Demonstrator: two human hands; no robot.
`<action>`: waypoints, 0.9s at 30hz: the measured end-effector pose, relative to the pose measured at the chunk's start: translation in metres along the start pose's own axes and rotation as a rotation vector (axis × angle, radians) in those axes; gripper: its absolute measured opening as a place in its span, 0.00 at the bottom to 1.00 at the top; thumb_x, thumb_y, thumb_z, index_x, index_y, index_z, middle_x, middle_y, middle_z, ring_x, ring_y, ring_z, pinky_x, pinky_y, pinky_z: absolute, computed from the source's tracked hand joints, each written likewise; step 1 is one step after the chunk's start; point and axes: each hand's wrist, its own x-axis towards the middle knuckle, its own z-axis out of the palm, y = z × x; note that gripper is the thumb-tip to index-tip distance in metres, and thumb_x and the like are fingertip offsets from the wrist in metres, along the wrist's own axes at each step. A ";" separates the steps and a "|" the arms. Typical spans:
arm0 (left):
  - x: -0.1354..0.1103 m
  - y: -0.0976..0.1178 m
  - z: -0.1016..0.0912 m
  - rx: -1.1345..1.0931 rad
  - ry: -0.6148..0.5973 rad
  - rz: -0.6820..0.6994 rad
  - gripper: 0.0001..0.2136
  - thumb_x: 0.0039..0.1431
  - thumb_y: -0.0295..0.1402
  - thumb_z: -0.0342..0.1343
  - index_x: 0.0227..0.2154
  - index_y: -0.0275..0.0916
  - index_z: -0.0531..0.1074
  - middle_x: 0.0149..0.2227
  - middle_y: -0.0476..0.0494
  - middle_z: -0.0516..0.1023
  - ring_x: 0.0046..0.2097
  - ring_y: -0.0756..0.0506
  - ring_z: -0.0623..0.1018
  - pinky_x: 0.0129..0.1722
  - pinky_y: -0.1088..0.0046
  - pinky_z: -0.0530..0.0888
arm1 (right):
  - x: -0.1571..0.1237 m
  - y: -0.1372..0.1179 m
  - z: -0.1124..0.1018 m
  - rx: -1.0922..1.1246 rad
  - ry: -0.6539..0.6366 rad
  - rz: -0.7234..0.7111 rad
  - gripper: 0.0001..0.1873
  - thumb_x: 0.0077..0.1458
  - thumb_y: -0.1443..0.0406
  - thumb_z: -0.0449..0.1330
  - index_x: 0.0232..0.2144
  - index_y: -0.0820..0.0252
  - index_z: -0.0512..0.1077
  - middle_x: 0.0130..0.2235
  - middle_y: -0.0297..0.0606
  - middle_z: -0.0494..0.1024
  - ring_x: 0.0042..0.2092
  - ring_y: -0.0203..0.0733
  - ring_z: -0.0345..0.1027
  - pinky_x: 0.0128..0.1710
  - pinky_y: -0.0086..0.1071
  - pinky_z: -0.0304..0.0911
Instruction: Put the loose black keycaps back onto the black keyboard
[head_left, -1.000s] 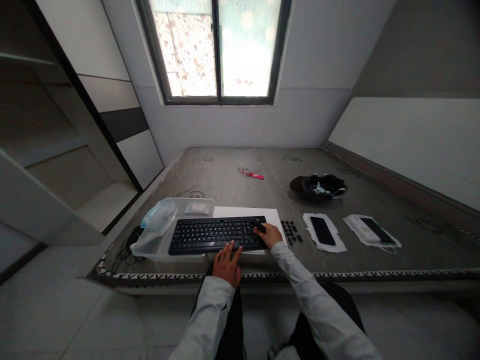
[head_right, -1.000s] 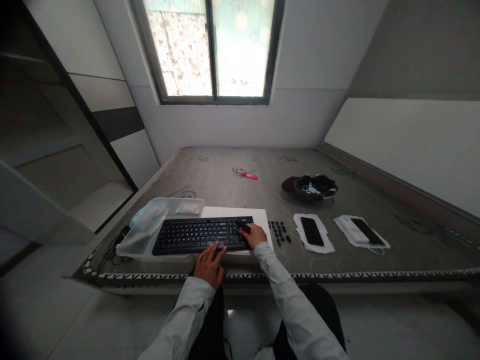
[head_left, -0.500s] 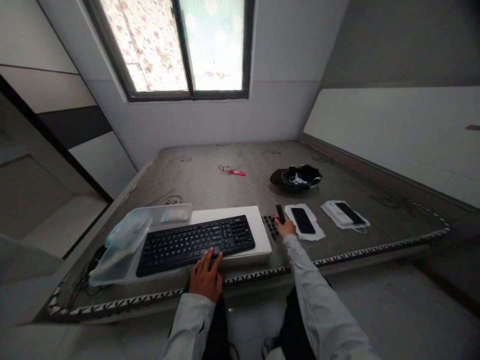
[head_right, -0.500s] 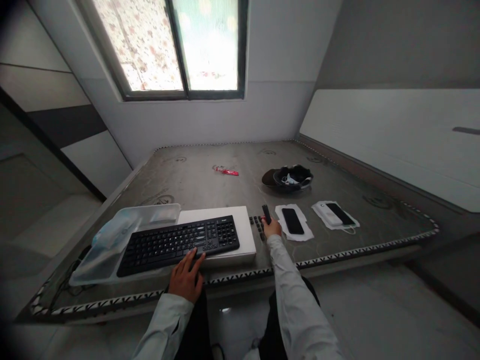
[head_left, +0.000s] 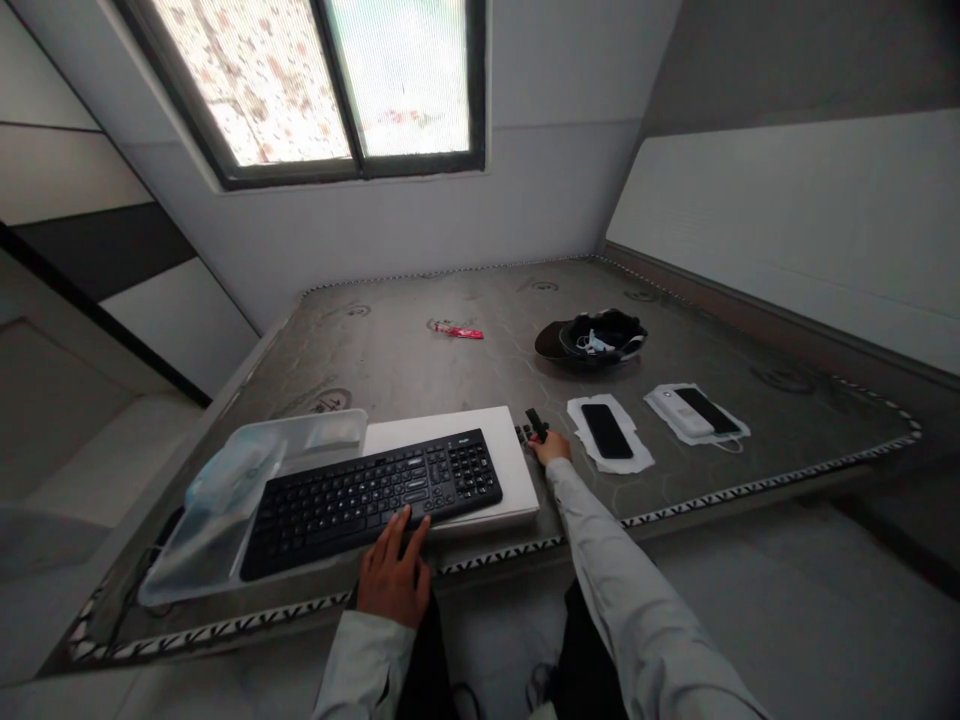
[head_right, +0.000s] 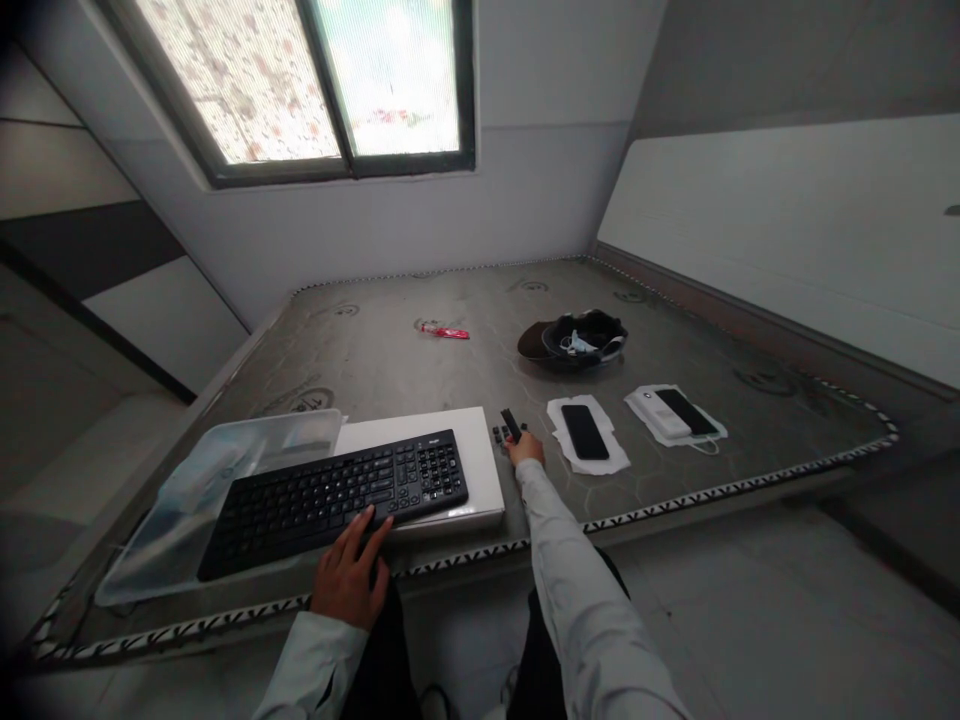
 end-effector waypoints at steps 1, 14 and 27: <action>0.000 0.000 0.000 0.002 -0.001 0.002 0.24 0.53 0.26 0.49 0.54 0.48 0.67 0.60 0.43 0.63 0.59 0.41 0.65 0.49 0.63 0.68 | 0.001 0.000 0.002 -0.004 0.001 0.002 0.07 0.43 0.65 0.65 0.29 0.59 0.76 0.32 0.40 0.79 0.36 0.42 0.73 0.36 0.31 0.64; -0.001 -0.001 0.003 -0.001 -0.017 -0.007 0.25 0.53 0.26 0.50 0.54 0.49 0.67 0.61 0.44 0.62 0.59 0.40 0.65 0.50 0.62 0.68 | 0.006 -0.001 0.013 -0.070 -0.002 0.030 0.05 0.43 0.63 0.64 0.25 0.57 0.74 0.29 0.40 0.78 0.33 0.42 0.72 0.33 0.31 0.64; 0.001 0.000 -0.001 -0.020 -0.001 -0.002 0.24 0.53 0.26 0.49 0.54 0.47 0.68 0.61 0.42 0.63 0.59 0.40 0.65 0.49 0.61 0.68 | 0.002 -0.006 0.012 -0.121 -0.005 0.044 0.06 0.45 0.62 0.63 0.29 0.57 0.75 0.32 0.42 0.78 0.34 0.44 0.72 0.33 0.32 0.63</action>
